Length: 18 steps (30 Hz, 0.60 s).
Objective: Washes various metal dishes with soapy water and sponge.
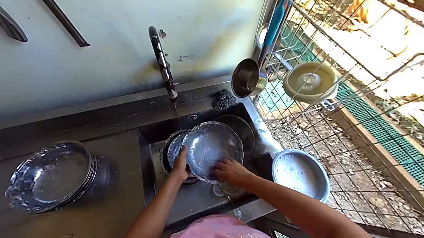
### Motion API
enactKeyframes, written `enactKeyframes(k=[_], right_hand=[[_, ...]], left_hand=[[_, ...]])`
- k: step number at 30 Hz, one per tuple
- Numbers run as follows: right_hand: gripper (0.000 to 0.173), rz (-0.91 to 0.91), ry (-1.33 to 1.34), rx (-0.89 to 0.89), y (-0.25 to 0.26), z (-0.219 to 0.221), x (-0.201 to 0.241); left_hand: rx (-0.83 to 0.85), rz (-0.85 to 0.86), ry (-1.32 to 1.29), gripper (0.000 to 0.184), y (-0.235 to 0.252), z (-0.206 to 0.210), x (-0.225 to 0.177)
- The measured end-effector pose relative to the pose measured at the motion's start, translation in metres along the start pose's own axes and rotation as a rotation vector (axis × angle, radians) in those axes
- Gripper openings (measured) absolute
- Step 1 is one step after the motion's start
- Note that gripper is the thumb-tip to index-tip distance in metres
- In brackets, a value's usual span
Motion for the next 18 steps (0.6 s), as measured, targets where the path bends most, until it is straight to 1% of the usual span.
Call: enactKeyframes(k=[2,4,5,6,7,8,9,10,11,12,13,14,15,16,17,18], right_hand=[[0.036,0.100,0.093,-0.087,0.011,-0.019,0.014],[0.040,0.249,0.224,-0.211,0.029,-0.035,0.033],[0.045,0.266,0.250,-0.256,0.035,-0.036,0.038],[0.051,0.227,0.260,-0.270,0.036,-0.032,0.038],[0.055,0.152,0.243,-0.247,0.032,-0.023,0.036],[0.057,0.069,0.191,-0.187,0.026,-0.012,0.029],[0.054,0.008,0.116,-0.123,0.019,-0.005,0.020],[0.047,-0.017,0.046,-0.058,0.014,-0.005,0.011],[0.042,-0.001,0.011,-0.006,0.013,-0.008,0.009],[0.038,0.040,0.019,-0.007,0.017,-0.014,0.015],[0.038,0.091,0.077,-0.066,0.024,-0.020,0.024],[0.041,0.142,0.160,-0.157,0.032,-0.025,0.035],[0.047,0.165,0.233,-0.235,0.038,-0.028,0.042],[0.054,0.143,0.292,-0.282,0.038,-0.027,0.044],[0.057,0.092,0.323,-0.275,0.033,-0.022,0.042],[0.060,0.053,0.291,-0.205,0.023,-0.018,0.036]], left_hand=[[0.040,0.064,-0.008,0.058,-0.006,0.016,0.011],[0.053,0.171,0.003,0.060,-0.012,0.032,0.021],[0.034,0.199,0.012,0.057,-0.014,0.034,0.020],[0.010,0.188,0.013,0.055,-0.016,0.031,0.014],[-0.009,0.147,0.016,0.055,-0.017,0.021,0.008],[-0.011,0.095,0.023,0.055,-0.017,0.008,0.002],[0.000,0.058,0.025,0.054,-0.016,0.000,-0.002],[0.009,0.035,0.022,0.053,-0.013,-0.003,-0.002],[0.020,0.022,0.012,0.054,-0.012,-0.001,0.004],[0.015,0.028,-0.001,0.054,-0.013,0.006,0.014],[0.011,0.065,-0.011,0.053,-0.015,0.015,0.025],[0.002,0.130,-0.022,0.050,-0.018,0.024,0.031],[0.017,0.194,-0.038,0.053,-0.020,0.028,0.031],[0.007,0.215,-0.048,0.056,-0.020,0.026,0.027],[-0.010,0.187,-0.047,0.057,-0.020,0.017,0.023],[-0.022,0.127,-0.053,0.057,-0.020,0.006,0.021]])
Point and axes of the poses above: each hand's wrist, its own y-axis towards the middle knuckle, its own z-axis out of the palm, x = y × z, the point moved 6 cm from there along y, towards the middle knuckle, and after that the axes turned 10 degrees about -z, right-handed, at the moved point
